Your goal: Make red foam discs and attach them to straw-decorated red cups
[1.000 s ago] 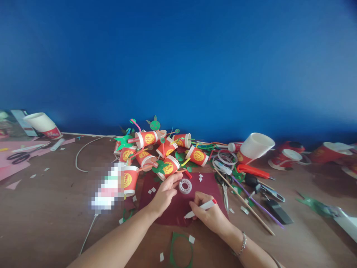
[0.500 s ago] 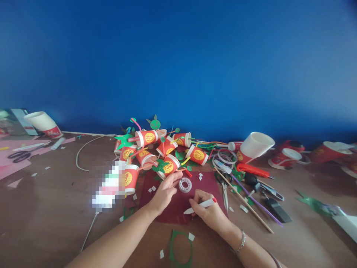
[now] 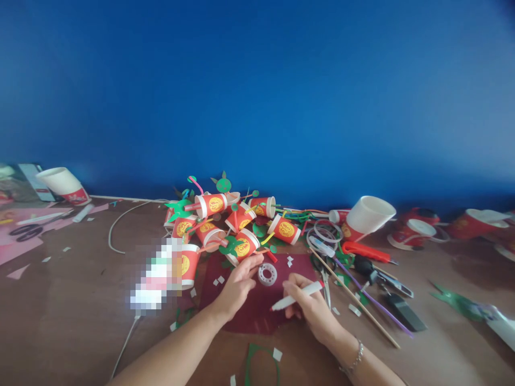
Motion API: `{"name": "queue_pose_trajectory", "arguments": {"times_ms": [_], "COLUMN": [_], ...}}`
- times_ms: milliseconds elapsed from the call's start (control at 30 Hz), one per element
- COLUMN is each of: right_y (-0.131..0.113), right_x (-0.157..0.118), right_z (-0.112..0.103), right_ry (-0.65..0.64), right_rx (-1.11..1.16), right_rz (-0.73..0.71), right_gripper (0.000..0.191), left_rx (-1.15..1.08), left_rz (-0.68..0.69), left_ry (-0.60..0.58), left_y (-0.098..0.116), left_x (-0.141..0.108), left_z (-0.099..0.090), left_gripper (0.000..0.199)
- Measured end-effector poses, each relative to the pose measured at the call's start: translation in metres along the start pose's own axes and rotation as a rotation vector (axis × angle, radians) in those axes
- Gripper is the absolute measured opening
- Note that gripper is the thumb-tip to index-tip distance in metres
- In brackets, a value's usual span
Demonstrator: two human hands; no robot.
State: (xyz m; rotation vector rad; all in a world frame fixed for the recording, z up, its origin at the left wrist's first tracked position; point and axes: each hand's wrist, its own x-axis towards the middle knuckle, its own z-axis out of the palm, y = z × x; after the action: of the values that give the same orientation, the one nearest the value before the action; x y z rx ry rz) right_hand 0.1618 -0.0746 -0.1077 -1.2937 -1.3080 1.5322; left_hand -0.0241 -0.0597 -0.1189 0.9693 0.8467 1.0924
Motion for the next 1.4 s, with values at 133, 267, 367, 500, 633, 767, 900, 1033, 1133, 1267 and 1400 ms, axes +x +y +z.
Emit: {"name": "queue_pose_trajectory", "arguments": {"times_ms": [133, 267, 367, 500, 633, 767, 900, 1033, 1133, 1267, 1400], "right_y": [-0.011, -0.011, -0.001, 0.009, 0.009, 0.008, 0.010, 0.012, 0.012, 0.011, 0.010], "right_x": [0.005, 0.007, 0.007, 0.004, 0.002, 0.003, 0.003, 0.003, 0.003, 0.002, 0.002], "right_z": [-0.008, -0.013, -0.015, -0.019, -0.019, -0.018, -0.017, -0.017, -0.016, -0.016, -0.016], "right_ry": [0.067, 0.024, 0.008, 0.024, 0.058, 0.052, 0.050, 0.060, 0.057, 0.040, 0.026], "right_rx": [0.111, -0.117, -0.276, -0.354, -0.398, -0.438, -0.451, -0.495, -0.507, -0.523, -0.516], "right_rz": [0.040, -0.001, -0.111, -0.153, -0.158, -0.147, -0.150, -0.153, -0.153, -0.143, -0.141], "right_gripper": [0.032, 0.022, 0.026, 0.023, 0.026, 0.025, 0.025, 0.024, 0.024, 0.023, 0.023], "left_rx": [-0.020, -0.007, -0.012, -0.020, -0.012, -0.012, -0.027, -0.036, -0.041, -0.039, -0.039], "left_rz": [-0.016, -0.036, -0.039, -0.042, -0.053, -0.058, -0.058, -0.061, -0.060, -0.053, -0.044], "left_ry": [0.015, 0.030, 0.031, 0.023, 0.031, 0.031, 0.030, 0.044, 0.049, 0.045, 0.047], "left_y": [0.001, 0.002, 0.001, 0.000, 0.001, 0.001, 0.001, 0.001, 0.001, 0.002, 0.002], "left_x": [-0.001, -0.002, -0.002, 0.000, -0.001, -0.002, -0.002, 0.000, 0.000, 0.000, -0.001], "left_z": [0.001, 0.001, 0.001, 0.001, 0.001, 0.000, 0.000, 0.001, 0.002, 0.002, 0.002], "left_gripper": [0.061, 0.061, 0.062, 0.062, 0.061, 0.062, 0.062, 0.062, 0.062, 0.061, 0.061]}}
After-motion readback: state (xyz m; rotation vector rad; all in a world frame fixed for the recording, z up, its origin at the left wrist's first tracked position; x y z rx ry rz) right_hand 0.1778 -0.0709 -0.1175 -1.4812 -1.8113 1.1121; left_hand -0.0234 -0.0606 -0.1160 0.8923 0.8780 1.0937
